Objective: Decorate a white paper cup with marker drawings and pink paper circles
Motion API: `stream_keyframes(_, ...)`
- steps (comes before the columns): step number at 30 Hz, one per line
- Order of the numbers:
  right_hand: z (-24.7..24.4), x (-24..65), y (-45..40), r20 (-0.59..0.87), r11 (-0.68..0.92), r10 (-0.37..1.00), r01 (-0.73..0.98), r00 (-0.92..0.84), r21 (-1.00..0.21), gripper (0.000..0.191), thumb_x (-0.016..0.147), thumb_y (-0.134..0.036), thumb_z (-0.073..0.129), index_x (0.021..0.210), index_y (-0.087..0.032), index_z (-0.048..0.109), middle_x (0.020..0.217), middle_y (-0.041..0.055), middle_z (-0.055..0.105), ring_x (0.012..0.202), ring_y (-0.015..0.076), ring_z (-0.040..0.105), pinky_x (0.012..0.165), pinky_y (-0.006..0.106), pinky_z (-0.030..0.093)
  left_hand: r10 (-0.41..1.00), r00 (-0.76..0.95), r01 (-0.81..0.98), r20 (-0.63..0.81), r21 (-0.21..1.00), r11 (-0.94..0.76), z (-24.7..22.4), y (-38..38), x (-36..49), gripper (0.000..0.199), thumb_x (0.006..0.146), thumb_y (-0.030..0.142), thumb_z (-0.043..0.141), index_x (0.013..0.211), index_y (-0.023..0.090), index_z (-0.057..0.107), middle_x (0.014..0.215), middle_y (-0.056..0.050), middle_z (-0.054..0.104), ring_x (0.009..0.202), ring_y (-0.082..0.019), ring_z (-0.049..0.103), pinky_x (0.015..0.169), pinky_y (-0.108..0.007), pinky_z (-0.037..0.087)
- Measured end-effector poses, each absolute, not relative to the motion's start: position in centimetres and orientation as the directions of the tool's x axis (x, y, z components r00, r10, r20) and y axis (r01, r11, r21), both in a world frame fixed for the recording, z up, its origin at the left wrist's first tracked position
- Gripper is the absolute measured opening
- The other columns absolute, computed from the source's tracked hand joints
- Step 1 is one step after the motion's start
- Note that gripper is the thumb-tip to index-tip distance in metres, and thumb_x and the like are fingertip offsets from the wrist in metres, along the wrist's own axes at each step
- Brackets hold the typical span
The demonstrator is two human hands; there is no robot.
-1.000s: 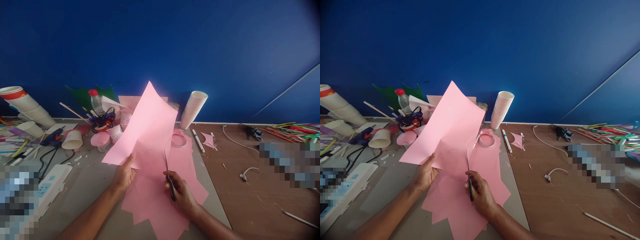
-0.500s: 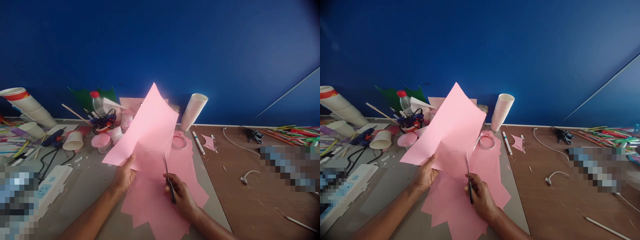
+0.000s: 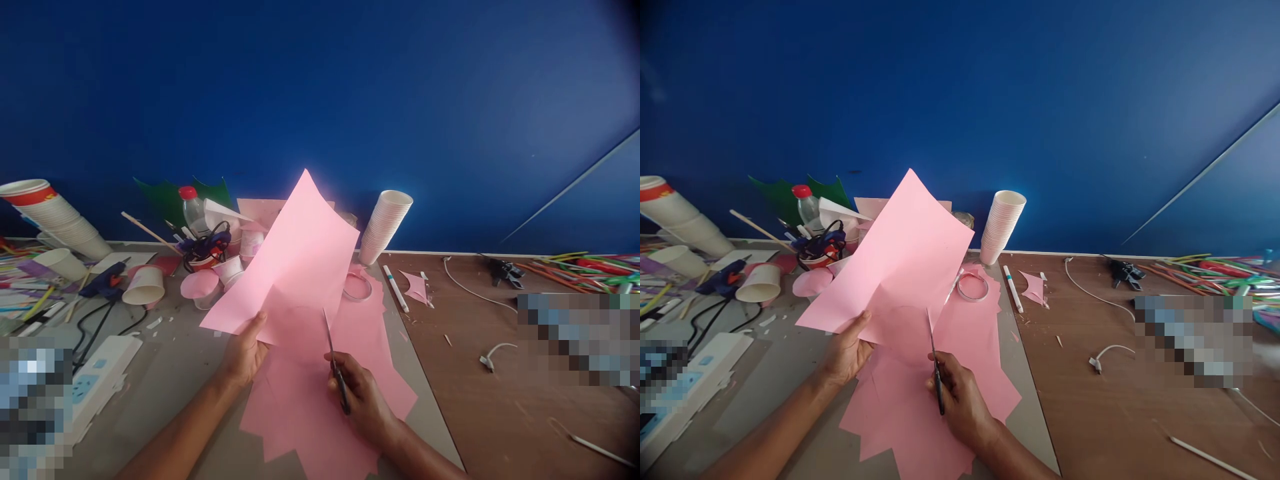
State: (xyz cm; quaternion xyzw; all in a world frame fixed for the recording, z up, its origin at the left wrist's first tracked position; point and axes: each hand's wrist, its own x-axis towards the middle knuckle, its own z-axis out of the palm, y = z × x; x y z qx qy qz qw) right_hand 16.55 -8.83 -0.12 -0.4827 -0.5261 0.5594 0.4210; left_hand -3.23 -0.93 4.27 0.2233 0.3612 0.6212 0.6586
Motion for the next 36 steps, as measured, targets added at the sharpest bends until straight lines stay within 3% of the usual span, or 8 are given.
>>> stream_keyframes(13, -0.3, 16.7, -8.9, -0.08, -0.048, 0.973, 0.148, -0.218, -0.988, 0.027, 0.084, -0.032, 0.052, 0.107, -0.018, 0.053, 0.064, -0.0031, 0.047, 0.052, 0.0093, 0.039, 0.047, 0.022, 0.033, 0.976, -0.079, -0.611, -0.201, 0.783, 0.111, 3.9, -0.4, -4.2, 0.048, 0.069, 0.018, 0.074, 0.115, 0.018, 0.06, 0.103, -0.006, 0.072, 0.105, -0.024, 0.063, 0.096, -0.032, 0.049)
stream_keyframes(21, 0.0, 17.0, -8.8, -0.04, 0.019, 0.966, 0.225, -0.254, -0.974, 0.026, 0.082, -0.024, 0.049, 0.107, -0.017, 0.053, 0.065, -0.0025, 0.048, 0.055, 0.0107, 0.043, 0.051, 0.023, 0.037, 0.981, -0.038, -0.622, -0.191, 0.773, 0.127, 4.1, -0.1, -4.6, 0.045, 0.07, 0.019, 0.073, 0.113, 0.016, 0.06, 0.104, -0.008, 0.072, 0.107, -0.027, 0.062, 0.094, -0.037, 0.05)
stream_keyframes(29, 0.2, 17.1, -8.8, -0.052, 0.027, 0.96, 0.277, -0.275, -0.961, 0.028, 0.08, -0.02, 0.047, 0.107, -0.016, 0.054, 0.064, -0.003, 0.048, 0.055, 0.0108, 0.044, 0.052, 0.022, 0.039, 0.984, -0.08, -0.575, -0.161, 0.814, 0.087, 4.6, 0.0, -4.9, 0.05, 0.067, 0.02, 0.076, 0.114, 0.017, 0.06, 0.101, -0.006, 0.072, 0.104, -0.025, 0.063, 0.088, -0.031, 0.053)
stream_keyframes(36, -0.2, 17.2, -8.9, -0.029, 0.06, 0.959, 0.301, -0.283, -0.952, 0.027, 0.082, -0.02, 0.048, 0.108, -0.016, 0.055, 0.064, -0.0025, 0.052, 0.055, 0.0108, 0.048, 0.053, 0.021, 0.041, 0.985, -0.054, -0.548, -0.167, 0.829, 0.11, 4.0, 0.3, -5.4, 0.035, 0.07, 0.024, 0.073, 0.104, 0.015, 0.066, 0.096, -0.008, 0.074, 0.105, -0.027, 0.063, 0.088, -0.032, 0.054)
